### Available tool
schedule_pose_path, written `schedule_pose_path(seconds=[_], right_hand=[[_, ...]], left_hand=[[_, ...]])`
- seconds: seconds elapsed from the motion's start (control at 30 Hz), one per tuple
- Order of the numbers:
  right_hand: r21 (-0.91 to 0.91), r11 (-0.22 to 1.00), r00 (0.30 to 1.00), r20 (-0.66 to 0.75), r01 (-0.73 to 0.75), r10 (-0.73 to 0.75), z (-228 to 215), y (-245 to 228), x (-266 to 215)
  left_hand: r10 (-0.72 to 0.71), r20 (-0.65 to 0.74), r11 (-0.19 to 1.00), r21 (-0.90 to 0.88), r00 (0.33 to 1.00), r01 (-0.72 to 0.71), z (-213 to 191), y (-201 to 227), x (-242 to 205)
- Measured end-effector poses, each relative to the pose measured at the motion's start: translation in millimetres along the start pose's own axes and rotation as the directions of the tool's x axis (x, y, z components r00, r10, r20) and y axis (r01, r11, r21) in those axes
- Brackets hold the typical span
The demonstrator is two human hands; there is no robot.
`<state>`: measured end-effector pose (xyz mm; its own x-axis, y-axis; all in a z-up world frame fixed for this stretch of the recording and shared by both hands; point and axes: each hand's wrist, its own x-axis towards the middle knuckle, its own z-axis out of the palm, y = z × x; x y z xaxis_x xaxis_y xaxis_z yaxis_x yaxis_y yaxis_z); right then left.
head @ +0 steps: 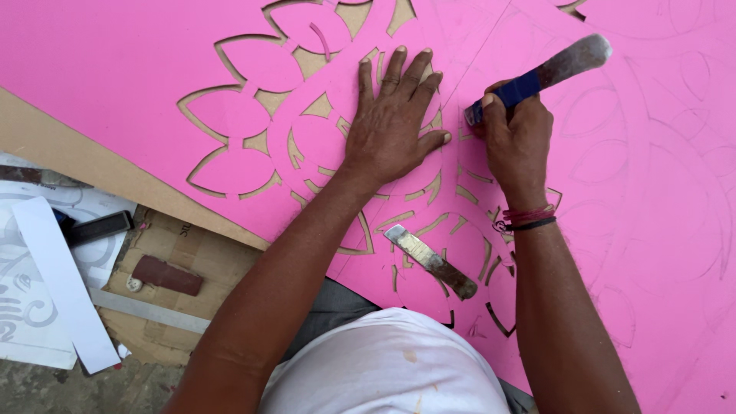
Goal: The person uses a utility knife and a putty knife to cut along a floral pattern on a pink board and pry out the excess material.
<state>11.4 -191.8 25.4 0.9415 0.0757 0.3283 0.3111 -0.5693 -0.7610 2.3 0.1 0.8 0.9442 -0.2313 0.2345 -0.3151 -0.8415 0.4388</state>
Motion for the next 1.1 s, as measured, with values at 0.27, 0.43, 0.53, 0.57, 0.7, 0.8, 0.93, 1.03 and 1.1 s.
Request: schedule_pose_path(seconds=[0.27, 0.43, 0.53, 0.57, 0.7, 0.8, 0.93, 1.03, 1.1], right_hand=[[-0.053, 0.998, 1.000, -0.001, 0.017, -0.017, -0.4, -3.4, -0.7], [-0.145, 0.986, 0.996, 0.039, 0.083, -0.079, -3.7, -5.5, 8.3], [-0.205, 0.969, 0.989, 0.079, 0.135, -0.121, -7.6, -5.4, 18.9], [-0.214, 0.967, 0.988, 0.096, 0.139, -0.120, -7.2, -6.3, 21.1], [-0.207, 0.967, 0.984, 0.124, 0.150, -0.126, -9.1, -13.7, 22.7], [-0.238, 0.965, 0.989, 0.125, 0.111, -0.083, -9.8, -15.9, 20.8], [-0.258, 0.963, 0.991, 0.121, 0.084, -0.054, -9.2, -16.0, 16.2], [-0.237, 0.969, 0.991, 0.124, 0.071, -0.042, -9.7, -15.8, 15.8], [-0.227, 0.971, 0.991, 0.124, 0.075, -0.048, -9.6, -15.2, 13.6]], left_hand=[[-0.010, 0.013, 1.000, 0.007, 1.000, 0.010, 0.6, 0.2, 0.5], [-0.030, 0.041, 0.999, 0.019, 0.999, 0.029, -0.8, 1.4, 0.6], [-0.028, 0.028, 1.000, 0.014, 0.999, 0.027, -2.4, 3.0, 3.0], [-0.030, 0.024, 1.000, 0.009, 0.999, 0.030, -3.6, 3.5, 2.5], [-0.053, 0.071, 0.999, 0.012, 0.996, 0.052, -10.3, 6.7, 4.7], [-0.046, 0.056, 0.999, 0.007, 0.997, 0.045, -11.5, 7.5, 4.1], [-0.043, 0.051, 0.999, 0.004, 0.998, 0.043, -9.5, 6.6, 2.3], [-0.042, 0.048, 0.999, -0.001, 0.998, 0.042, -9.7, 5.6, 3.7], [-0.042, 0.037, 0.999, -0.007, 0.998, 0.042, -9.1, 5.7, 3.5]])
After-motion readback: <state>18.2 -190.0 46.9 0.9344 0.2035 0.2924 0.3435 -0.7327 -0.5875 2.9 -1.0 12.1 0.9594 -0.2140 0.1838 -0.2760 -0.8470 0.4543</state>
